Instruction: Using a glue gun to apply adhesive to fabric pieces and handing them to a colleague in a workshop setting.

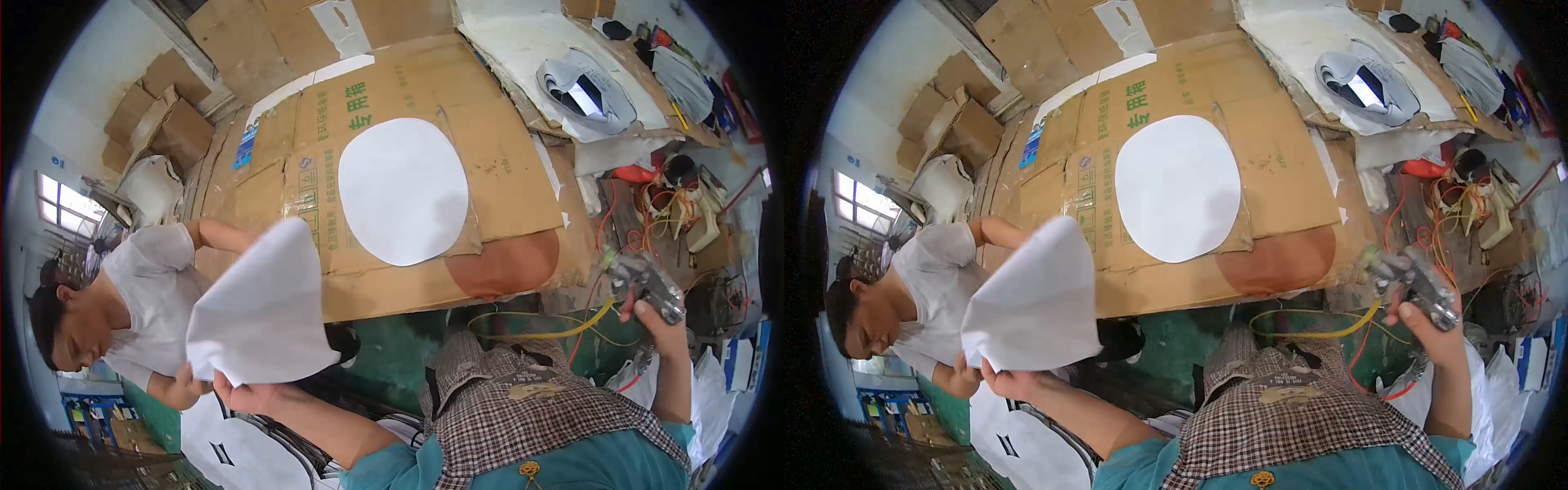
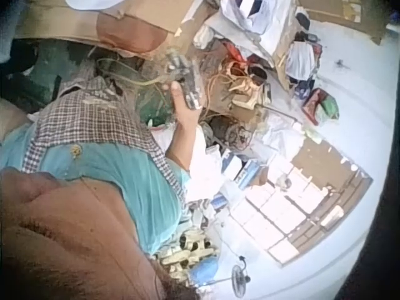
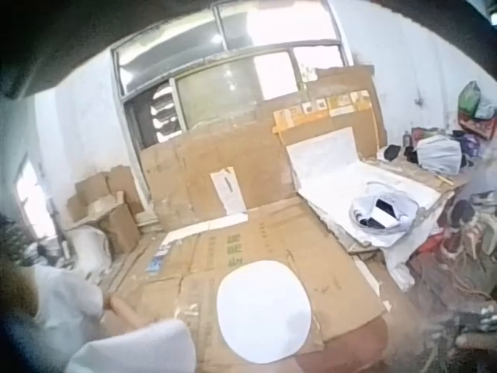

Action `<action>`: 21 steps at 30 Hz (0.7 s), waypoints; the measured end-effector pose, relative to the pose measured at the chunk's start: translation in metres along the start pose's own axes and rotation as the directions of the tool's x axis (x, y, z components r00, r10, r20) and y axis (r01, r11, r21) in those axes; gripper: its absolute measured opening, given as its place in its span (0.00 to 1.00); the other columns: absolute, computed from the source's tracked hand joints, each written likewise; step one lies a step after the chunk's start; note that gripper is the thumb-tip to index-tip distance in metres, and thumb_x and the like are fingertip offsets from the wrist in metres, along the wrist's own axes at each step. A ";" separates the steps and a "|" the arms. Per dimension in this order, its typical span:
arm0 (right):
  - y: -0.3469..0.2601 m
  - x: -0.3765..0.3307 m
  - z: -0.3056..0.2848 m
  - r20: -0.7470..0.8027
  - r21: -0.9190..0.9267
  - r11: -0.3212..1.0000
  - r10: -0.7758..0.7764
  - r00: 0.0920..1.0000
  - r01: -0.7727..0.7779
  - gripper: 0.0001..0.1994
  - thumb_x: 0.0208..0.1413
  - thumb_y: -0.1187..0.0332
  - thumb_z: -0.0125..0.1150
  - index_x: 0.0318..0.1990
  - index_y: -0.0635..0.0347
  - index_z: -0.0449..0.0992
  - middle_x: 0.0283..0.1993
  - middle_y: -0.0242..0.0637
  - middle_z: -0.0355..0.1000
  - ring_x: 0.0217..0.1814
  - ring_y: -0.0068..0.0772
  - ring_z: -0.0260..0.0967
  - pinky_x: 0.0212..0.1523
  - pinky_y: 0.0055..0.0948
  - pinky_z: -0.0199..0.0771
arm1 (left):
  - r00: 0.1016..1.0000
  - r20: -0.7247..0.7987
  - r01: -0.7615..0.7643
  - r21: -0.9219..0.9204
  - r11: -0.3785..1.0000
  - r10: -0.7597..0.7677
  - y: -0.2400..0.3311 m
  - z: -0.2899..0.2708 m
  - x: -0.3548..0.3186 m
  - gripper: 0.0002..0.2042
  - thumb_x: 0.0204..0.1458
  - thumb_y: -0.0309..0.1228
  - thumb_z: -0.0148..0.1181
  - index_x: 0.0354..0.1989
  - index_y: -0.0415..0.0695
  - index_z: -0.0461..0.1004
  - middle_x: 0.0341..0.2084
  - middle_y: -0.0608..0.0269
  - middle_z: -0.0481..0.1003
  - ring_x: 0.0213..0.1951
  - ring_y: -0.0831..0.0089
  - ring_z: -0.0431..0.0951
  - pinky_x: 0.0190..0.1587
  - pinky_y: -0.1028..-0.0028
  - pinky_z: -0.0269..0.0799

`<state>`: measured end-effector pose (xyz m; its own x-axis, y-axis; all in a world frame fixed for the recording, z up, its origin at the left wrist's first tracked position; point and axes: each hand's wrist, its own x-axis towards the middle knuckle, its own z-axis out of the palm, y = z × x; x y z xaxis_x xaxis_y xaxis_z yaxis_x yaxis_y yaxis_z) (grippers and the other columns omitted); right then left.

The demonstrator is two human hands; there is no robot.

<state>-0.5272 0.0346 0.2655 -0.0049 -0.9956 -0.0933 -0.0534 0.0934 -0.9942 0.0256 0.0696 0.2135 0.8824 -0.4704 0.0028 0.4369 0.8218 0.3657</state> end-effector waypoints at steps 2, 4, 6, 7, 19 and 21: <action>0.000 -0.004 -0.011 -0.117 -0.050 0.999 0.011 0.993 -0.017 0.28 0.45 0.68 0.65 0.54 0.66 0.63 0.30 0.39 0.70 0.28 0.26 0.70 0.32 0.24 0.72 | 0.961 -0.116 -0.227 0.197 0.954 0.253 0.003 -0.008 -0.002 0.21 0.49 0.31 0.48 0.52 0.33 0.64 0.51 0.49 0.66 0.53 0.55 0.65 0.56 0.57 0.61; -0.007 -0.010 -0.019 -0.012 -0.075 0.997 0.029 1.000 -0.030 0.29 0.45 0.68 0.65 0.55 0.66 0.63 0.30 0.39 0.70 0.28 0.26 0.69 0.32 0.24 0.73 | 0.923 -0.152 -0.336 0.121 0.934 0.352 -0.002 -0.016 0.001 0.22 0.49 0.32 0.48 0.52 0.34 0.64 0.51 0.49 0.66 0.54 0.55 0.65 0.56 0.56 0.60; -0.010 -0.015 -0.021 0.120 -0.077 0.996 0.060 0.991 -0.051 0.29 0.44 0.68 0.65 0.55 0.66 0.63 0.30 0.39 0.70 0.28 0.26 0.69 0.31 0.26 0.73 | 0.873 -0.184 -0.451 0.046 0.891 0.452 -0.004 -0.034 0.006 0.22 0.49 0.33 0.48 0.53 0.35 0.64 0.51 0.50 0.66 0.54 0.55 0.65 0.56 0.55 0.60; -0.023 -0.003 0.004 0.192 -0.049 0.998 0.056 0.980 -0.048 0.29 0.44 0.67 0.65 0.55 0.67 0.62 0.30 0.39 0.69 0.29 0.26 0.69 0.31 0.28 0.74 | 0.936 -0.161 -0.329 -0.097 0.939 0.312 0.000 -0.072 0.015 0.22 0.49 0.37 0.48 0.50 0.36 0.65 0.45 0.51 0.68 0.47 0.58 0.67 0.48 0.60 0.62; -0.014 -0.010 -0.013 0.176 -0.134 0.990 0.075 0.981 -0.052 0.27 0.45 0.68 0.64 0.52 0.68 0.64 0.31 0.38 0.70 0.28 0.26 0.69 0.30 0.25 0.71 | 0.858 -0.462 0.472 0.533 0.703 -0.225 -0.176 -0.147 -0.017 0.03 0.51 0.28 0.53 0.28 0.43 0.67 0.18 0.68 0.67 0.19 0.76 0.68 0.21 0.80 0.65; -0.009 -0.006 -0.012 0.214 -0.100 0.994 0.068 0.975 -0.047 0.27 0.45 0.68 0.65 0.53 0.69 0.64 0.33 0.39 0.70 0.28 0.27 0.69 0.31 0.26 0.72 | 0.866 -0.410 0.500 0.675 0.543 -0.288 -0.214 -0.133 -0.030 0.06 0.50 0.26 0.53 0.37 0.43 0.70 0.18 0.69 0.66 0.20 0.77 0.67 0.19 0.81 0.62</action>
<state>-0.5383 0.0398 0.2761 0.2052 -0.9639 -0.1696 -0.1527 0.1396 -0.9784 -0.0710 -0.0499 0.0110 0.7094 -0.5121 -0.4842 0.5609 -0.0058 0.8279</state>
